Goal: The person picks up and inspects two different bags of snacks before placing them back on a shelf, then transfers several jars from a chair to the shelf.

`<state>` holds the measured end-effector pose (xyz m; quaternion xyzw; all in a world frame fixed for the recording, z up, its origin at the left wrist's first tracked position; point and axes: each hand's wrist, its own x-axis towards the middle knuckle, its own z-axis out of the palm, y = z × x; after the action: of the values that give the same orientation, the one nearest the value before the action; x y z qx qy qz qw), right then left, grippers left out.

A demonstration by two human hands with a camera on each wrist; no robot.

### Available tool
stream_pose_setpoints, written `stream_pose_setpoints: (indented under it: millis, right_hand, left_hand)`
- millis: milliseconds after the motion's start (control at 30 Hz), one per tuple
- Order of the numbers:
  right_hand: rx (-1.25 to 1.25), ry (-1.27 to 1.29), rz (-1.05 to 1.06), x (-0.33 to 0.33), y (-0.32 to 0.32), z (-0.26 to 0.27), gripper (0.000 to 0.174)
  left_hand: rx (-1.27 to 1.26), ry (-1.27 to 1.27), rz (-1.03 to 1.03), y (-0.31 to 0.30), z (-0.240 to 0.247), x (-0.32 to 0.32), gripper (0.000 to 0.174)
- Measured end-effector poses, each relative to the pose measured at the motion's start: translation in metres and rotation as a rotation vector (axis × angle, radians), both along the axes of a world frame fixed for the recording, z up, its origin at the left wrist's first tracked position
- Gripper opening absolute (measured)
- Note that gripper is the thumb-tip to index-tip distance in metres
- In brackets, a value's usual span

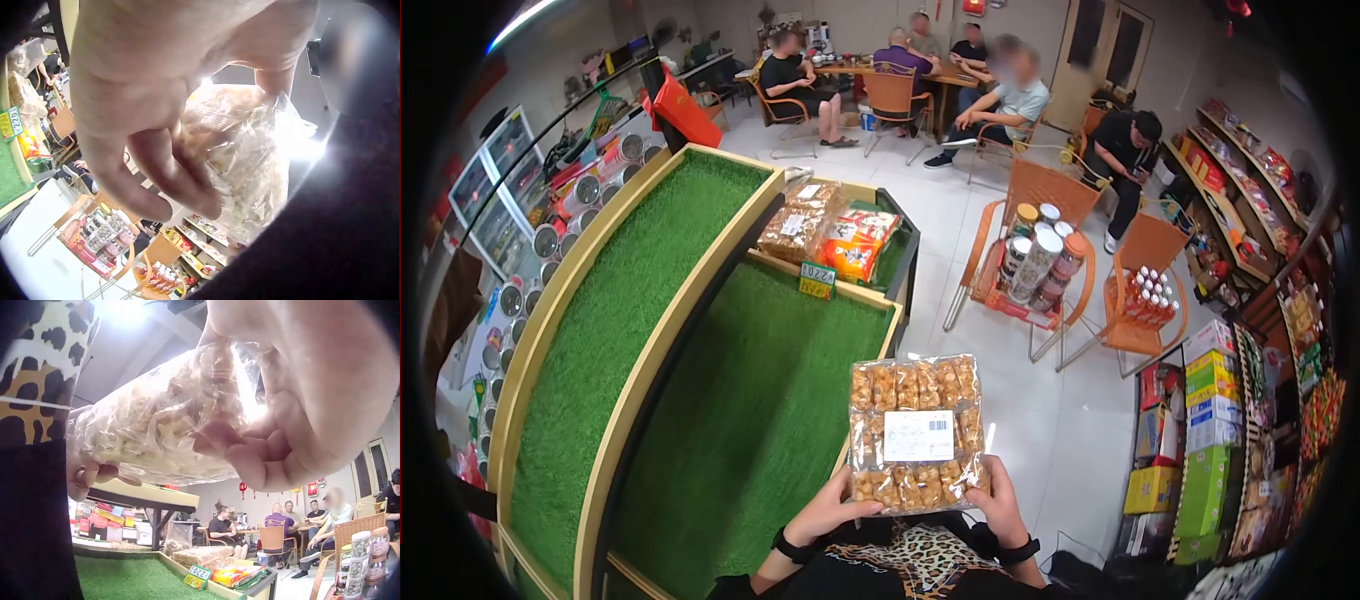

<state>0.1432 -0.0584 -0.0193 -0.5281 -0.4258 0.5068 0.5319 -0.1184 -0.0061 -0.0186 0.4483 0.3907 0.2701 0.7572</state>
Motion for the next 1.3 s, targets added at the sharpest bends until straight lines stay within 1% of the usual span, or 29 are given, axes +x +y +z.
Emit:
stream_pose_setpoints:
  millis: [33,100,200,233,267,333,367,467,500,533,600,633,700,767,833,900,933,967,1033,1067,1100,1200,1267,1300]
  right_hand:
    - [0.012,-0.03,0.021,0.011,0.014,-0.003,0.05]
    - [0.052,-0.135,0.053,0.033,0.042,0.004,0.051]
    - [0.104,-0.158,0.107,0.078,0.08,0.018,0.052]
    - [0.117,-0.16,0.118,0.093,0.091,0.022,0.057]
    - [0.118,-0.163,0.115,0.107,0.101,0.026,0.057]
    - [0.192,-0.157,0.136,0.134,0.119,0.033,0.062]
    - [0.187,-0.183,0.159,0.147,0.126,0.034,0.068]
    - [0.136,-0.133,0.189,0.174,0.143,0.049,0.071]
    - [0.145,-0.111,0.225,0.185,0.151,0.047,0.071]
    - [0.124,-0.109,0.239,0.191,0.156,0.049,0.071]
    - [-0.044,-0.139,0.297,0.2,0.167,0.059,0.07]
    - [-0.044,-0.113,0.307,0.202,0.171,0.046,0.07]
    - [-0.031,-0.144,0.326,0.202,0.181,0.033,0.071]
    - [-0.042,-0.149,0.355,0.2,0.195,0.028,0.071]
    - [-0.105,-0.168,0.397,0.199,0.212,0.026,0.068]
    - [-0.076,-0.211,0.418,0.203,0.234,0.017,0.068]
    - [-0.05,-0.254,0.432,0.203,0.247,0.015,0.067]
    - [-0.037,-0.258,0.437,0.2,0.262,0.016,0.067]
    - [-0.028,-0.124,0.407,0.193,0.292,0.024,0.067]
    - [-0.016,-0.131,0.415,0.189,0.305,0.024,0.067]
    - [-0.007,-0.106,0.418,0.187,0.319,0.023,0.068]
    - [0.04,-0.119,0.445,0.176,0.366,0.038,0.072]
    - [0.107,-0.114,0.444,0.164,0.393,0.042,0.073]
    - [0.082,-0.023,0.446,0.155,0.405,0.05,0.073]
  left_hand:
    - [0.007,0.0,0.01,0.01,0.004,0.011,0.078]
    - [0.017,-0.099,0.106,0.035,0.018,0.037,0.075]
    - [0.054,-0.154,0.145,0.07,0.034,0.076,0.075]
    - [0.073,-0.114,0.148,0.082,0.035,0.088,0.08]
    - [0.074,-0.116,0.145,0.093,0.038,0.1,0.08]
    - [0.165,-0.113,0.126,0.114,0.041,0.124,0.082]
    - [0.192,-0.157,0.105,0.123,0.035,0.133,0.078]
    - [0.157,-0.171,0.106,0.137,0.03,0.163,0.078]
    - [0.077,-0.146,0.075,0.139,0.034,0.17,0.078]
    - [0.056,-0.146,0.089,0.141,0.03,0.175,0.078]
    - [0.055,-0.095,0.087,0.145,0.022,0.181,0.077]
    - [0.041,-0.092,0.075,0.147,0.019,0.181,0.076]
    - [0.034,-0.108,0.099,0.156,0.018,0.18,0.076]
    - [0.039,-0.099,0.115,0.165,0.017,0.176,0.077]
    - [0.012,-0.092,0.131,0.176,0.012,0.172,0.078]
    - [0.003,-0.089,0.141,0.194,0.006,0.172,0.079]
    - [0.055,-0.081,0.144,0.205,0.002,0.172,0.079]
    - [0.107,-0.073,0.147,0.217,0.0,0.171,0.079]
    - [0.135,-0.072,0.169,0.244,0.005,0.169,0.079]
    - [0.149,-0.07,0.186,0.257,0.008,0.167,0.079]
    - [0.103,-0.111,0.191,0.27,0.009,0.163,0.08]
    - [0.204,-0.181,0.211,0.313,0.014,0.153,0.081]
    - [0.226,-0.171,0.242,0.335,0.023,0.144,0.081]
    - [0.251,-0.13,0.24,0.344,0.024,0.139,0.08]
